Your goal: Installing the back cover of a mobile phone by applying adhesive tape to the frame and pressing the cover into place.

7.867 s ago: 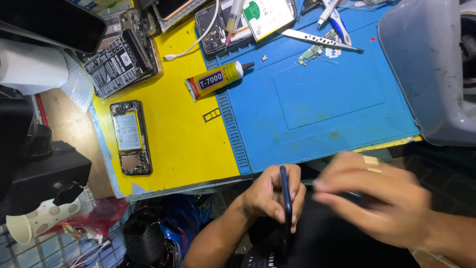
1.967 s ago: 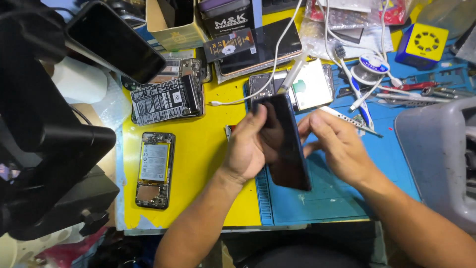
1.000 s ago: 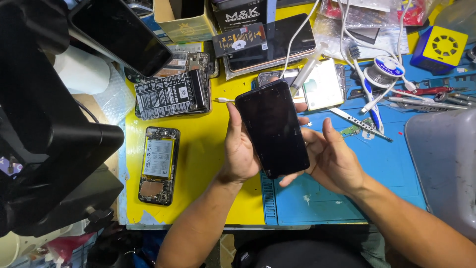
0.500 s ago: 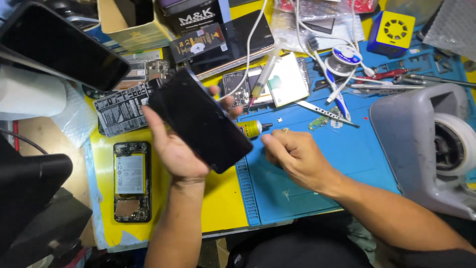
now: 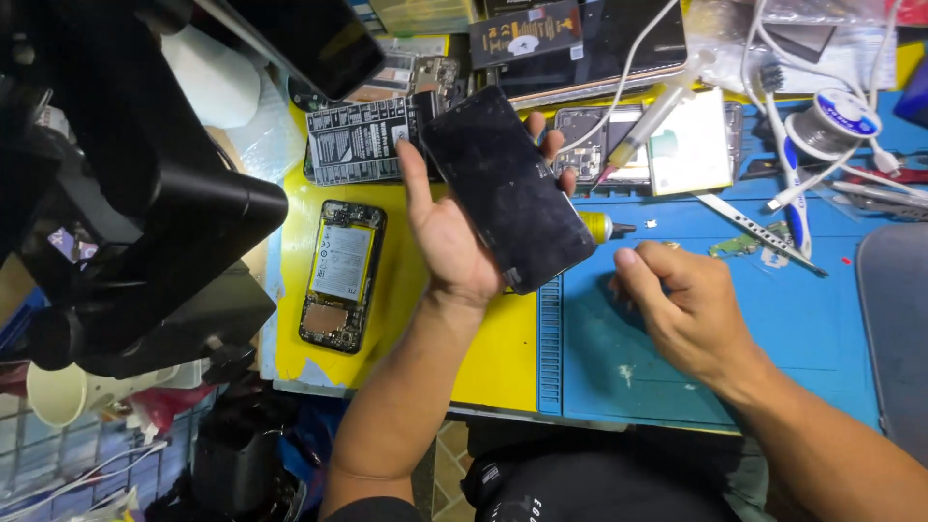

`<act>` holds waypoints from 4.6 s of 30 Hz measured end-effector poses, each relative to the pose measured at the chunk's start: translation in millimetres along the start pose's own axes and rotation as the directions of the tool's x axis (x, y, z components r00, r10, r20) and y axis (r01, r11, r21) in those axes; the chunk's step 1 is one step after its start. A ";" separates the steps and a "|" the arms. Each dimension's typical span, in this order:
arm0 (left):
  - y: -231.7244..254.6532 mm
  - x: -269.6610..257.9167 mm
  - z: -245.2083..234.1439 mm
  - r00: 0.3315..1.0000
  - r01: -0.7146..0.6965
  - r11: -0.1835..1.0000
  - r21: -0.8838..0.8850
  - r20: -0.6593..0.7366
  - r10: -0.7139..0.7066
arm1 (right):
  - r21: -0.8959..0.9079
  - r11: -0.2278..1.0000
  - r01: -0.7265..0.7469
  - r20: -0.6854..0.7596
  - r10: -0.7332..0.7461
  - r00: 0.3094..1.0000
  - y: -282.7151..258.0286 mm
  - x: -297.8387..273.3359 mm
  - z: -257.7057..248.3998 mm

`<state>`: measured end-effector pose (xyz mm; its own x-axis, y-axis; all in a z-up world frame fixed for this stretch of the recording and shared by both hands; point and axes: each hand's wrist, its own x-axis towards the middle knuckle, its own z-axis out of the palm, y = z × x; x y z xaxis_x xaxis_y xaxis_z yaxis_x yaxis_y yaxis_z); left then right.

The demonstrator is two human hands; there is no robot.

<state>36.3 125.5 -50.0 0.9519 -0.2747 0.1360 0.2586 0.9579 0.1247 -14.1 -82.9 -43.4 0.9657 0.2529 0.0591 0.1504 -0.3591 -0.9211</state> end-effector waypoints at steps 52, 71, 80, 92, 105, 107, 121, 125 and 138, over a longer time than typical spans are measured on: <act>14.1 -6.2 44.2 0.991 0.106 0.244 0.964 -0.083 -0.105 | 0.642 0.765 -0.061 -0.159 0.211 0.964 -6.3 -3.7 -46.0; -100.9 3.6 57.6 0.591 0.361 -0.615 0.701 -0.682 -0.431 | -0.191 0.979 0.068 -0.541 -0.163 0.825 57.2 -235.1 -198.8; -121.8 10.2 62.3 0.521 0.364 -0.660 0.657 -0.731 -0.440 | -0.107 0.994 0.004 -0.222 -0.028 0.975 86.8 -224.1 -230.8; -120.1 5.5 43.9 0.577 0.348 -0.584 0.733 -0.659 -0.483 | -0.121 0.975 -0.185 -0.494 0.102 0.863 43.6 -230.4 -207.7; -134.6 7.6 46.8 0.521 0.188 -0.679 0.710 -0.658 -0.544 | 0.040 0.982 -0.185 -0.652 0.166 0.740 48.9 -260.0 -174.5; -133.8 8.8 45.6 0.500 0.156 -0.672 0.724 -0.644 -0.578 | 0.058 0.979 -0.197 -0.660 0.185 0.728 50.8 -265.1 -171.8; -130.2 17.0 51.2 0.477 0.026 -0.388 0.921 -0.353 -0.805 | -0.180 0.964 -0.196 -0.746 -0.004 0.666 96.4 -275.6 -149.9; -128.2 20.5 57.3 0.399 0.045 -0.309 0.950 -0.301 -0.866 | -0.243 0.955 -0.170 -0.720 -0.060 0.691 106.9 -286.4 -155.9; -128.3 18.2 65.6 0.319 -0.039 -0.396 0.917 -0.364 -0.875 | -0.244 0.966 -0.083 -0.726 -0.125 0.676 150.0 -300.8 -157.1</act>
<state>9.7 -7.9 1.0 0.1378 -0.8952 -0.4237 -0.2902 -0.4455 0.8469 -248.7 -353.9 -138.8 0.7879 -0.4361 0.4349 0.1168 -0.5875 -0.8008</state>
